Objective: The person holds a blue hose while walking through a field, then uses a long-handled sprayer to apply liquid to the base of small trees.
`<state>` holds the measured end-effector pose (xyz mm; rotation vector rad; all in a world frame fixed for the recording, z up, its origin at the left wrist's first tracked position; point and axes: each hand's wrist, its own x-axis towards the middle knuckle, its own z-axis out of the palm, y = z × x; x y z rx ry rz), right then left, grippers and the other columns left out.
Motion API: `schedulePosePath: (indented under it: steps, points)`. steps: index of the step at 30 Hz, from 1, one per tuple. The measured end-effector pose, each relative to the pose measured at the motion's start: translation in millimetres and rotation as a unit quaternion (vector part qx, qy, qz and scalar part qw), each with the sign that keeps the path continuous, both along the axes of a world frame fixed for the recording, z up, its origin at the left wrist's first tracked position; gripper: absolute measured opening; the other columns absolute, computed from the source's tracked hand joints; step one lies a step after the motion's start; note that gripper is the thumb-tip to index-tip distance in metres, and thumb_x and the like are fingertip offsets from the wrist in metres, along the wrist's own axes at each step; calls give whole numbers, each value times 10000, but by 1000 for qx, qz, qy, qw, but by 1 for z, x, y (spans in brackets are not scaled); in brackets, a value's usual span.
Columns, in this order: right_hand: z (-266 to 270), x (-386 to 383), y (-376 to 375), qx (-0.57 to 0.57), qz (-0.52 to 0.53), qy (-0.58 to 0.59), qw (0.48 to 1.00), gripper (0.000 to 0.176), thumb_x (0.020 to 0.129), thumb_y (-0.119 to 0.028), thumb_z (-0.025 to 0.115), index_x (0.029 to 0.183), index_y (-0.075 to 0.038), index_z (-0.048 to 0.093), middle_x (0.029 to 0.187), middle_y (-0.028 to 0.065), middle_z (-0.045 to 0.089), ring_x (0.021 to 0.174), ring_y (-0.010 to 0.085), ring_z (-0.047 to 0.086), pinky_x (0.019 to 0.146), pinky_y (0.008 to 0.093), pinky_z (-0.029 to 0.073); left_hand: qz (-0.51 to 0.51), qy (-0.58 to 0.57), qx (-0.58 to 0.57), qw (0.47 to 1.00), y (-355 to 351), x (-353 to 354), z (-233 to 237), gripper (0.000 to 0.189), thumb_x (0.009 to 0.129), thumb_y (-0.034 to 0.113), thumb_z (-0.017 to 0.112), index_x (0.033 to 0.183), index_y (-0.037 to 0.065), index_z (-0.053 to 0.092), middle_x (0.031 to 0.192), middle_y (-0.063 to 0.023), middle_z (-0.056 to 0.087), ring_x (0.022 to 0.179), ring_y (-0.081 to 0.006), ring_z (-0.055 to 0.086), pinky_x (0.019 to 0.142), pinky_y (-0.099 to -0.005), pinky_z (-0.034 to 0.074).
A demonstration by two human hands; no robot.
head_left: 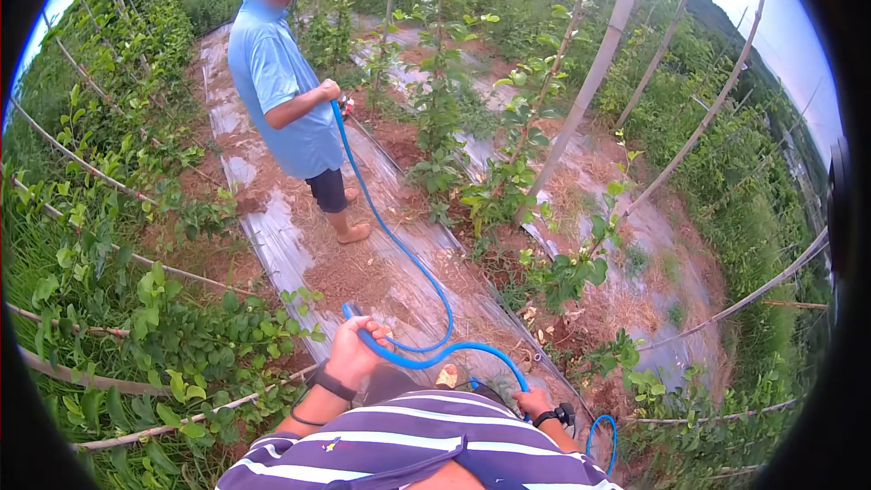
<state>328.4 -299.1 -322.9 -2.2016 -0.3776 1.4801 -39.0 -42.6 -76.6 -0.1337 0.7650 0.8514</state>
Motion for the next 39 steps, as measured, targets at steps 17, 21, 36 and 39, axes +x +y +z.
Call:
schedulePosePath:
  steps: [17,21,36,39]
  points:
    - [-3,3,-7,7,13,-17,1000,190,742,-161,708,673,-11,614,535,51,537,425,152,493,394,328,355,1,39,-14,999,-4,2,3,179,844,169,507,688,88,475,645,-34,471,611,-179,437,607,-326,388]
    - [-3,-5,-13,-11,9,-10,1000,152,760,-120,692,688,-45,581,532,47,519,393,148,477,359,307,338,26,58,-19,998,-5,0,-2,169,837,164,510,690,86,480,641,-31,476,601,-178,438,604,-335,389]
    - [17,-7,-9,-24,18,-1,1000,150,753,-138,701,701,-43,596,548,52,541,414,157,496,374,321,350,44,35,-9,998,-20,-10,9,140,842,137,493,712,86,484,660,-29,488,603,-174,448,603,-324,398]
    - [20,-7,-7,-26,27,-8,999,151,755,-140,700,700,-43,596,552,53,541,416,158,498,375,321,349,47,24,-3,999,-21,-14,10,143,843,139,492,710,86,479,661,-32,488,604,-176,445,603,-323,397]
